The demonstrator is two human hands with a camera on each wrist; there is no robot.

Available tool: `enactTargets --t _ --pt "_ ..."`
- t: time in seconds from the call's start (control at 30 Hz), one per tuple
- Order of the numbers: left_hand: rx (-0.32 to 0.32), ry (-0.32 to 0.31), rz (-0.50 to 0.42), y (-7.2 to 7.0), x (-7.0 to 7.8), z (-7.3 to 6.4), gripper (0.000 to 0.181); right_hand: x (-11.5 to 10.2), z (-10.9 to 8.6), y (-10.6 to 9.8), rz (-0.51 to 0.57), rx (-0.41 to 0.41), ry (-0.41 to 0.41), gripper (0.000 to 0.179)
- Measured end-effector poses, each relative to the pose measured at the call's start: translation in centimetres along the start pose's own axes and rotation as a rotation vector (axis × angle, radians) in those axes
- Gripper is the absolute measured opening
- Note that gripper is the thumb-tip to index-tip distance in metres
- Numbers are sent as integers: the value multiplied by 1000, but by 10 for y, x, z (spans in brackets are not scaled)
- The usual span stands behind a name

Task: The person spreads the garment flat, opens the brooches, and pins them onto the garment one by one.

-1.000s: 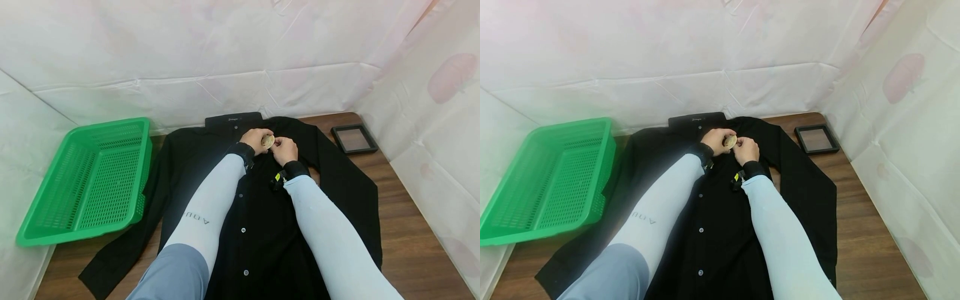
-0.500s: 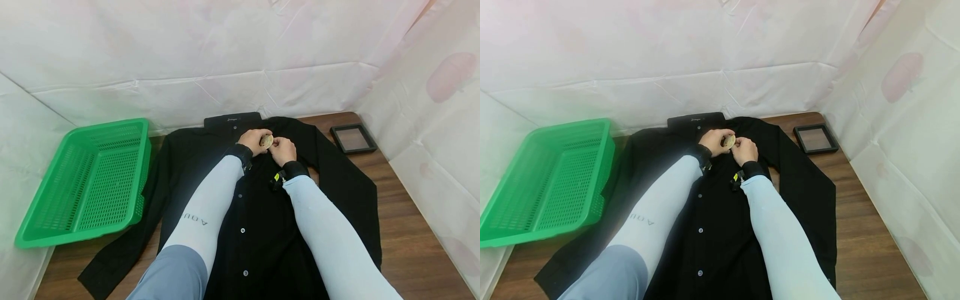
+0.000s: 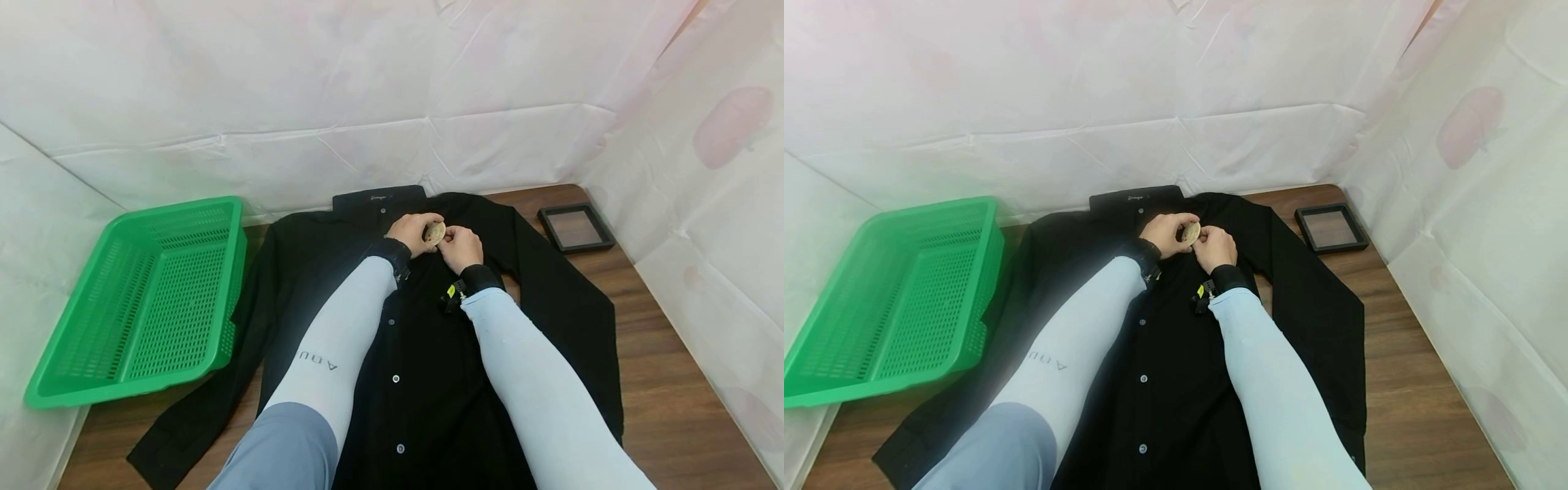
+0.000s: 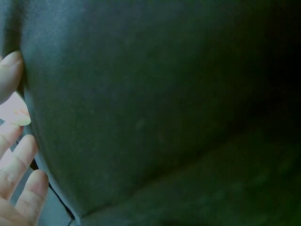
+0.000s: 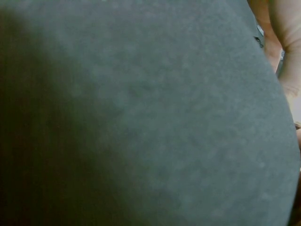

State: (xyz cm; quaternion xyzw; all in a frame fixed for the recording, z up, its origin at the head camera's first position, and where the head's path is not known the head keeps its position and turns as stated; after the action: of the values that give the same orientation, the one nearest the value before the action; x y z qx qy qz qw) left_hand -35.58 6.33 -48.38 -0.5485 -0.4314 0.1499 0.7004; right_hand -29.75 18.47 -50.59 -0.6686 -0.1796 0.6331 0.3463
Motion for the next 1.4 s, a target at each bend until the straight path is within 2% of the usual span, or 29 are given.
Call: enactTargets --t 0.4,0.73,1.0,1.23,1.4 --pt "-3 -7 -2 -2 1 -1 59 1 1 1 3 11 -15 17" --pt "-24 43 -62 -2 4 -4 60 3 0 -1 16 33 -18 13" --pt "-50 -1 -124 -3 3 -7 62 2 1 0 30 43 -25 14" --pt "-13 3 -168 -2 -5 -8 60 0 2 1 58 60 -23 12" --pt "-17 -21 -215 -2 -11 -7 62 1 2 0 90 68 -36 15"
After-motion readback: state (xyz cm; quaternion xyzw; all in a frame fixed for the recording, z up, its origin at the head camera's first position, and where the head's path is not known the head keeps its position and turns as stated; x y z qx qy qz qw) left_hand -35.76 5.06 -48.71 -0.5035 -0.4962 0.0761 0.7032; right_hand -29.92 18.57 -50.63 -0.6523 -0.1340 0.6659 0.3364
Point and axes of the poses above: each hand's wrist, its own z-axis towards the middle knuckle, its own y-axis out of the palm, x = y × z, the point moved 4 cm from there along z, towards the middle knuckle, and after that the axes turned 1 degree about -x, right-handed, at the moved point
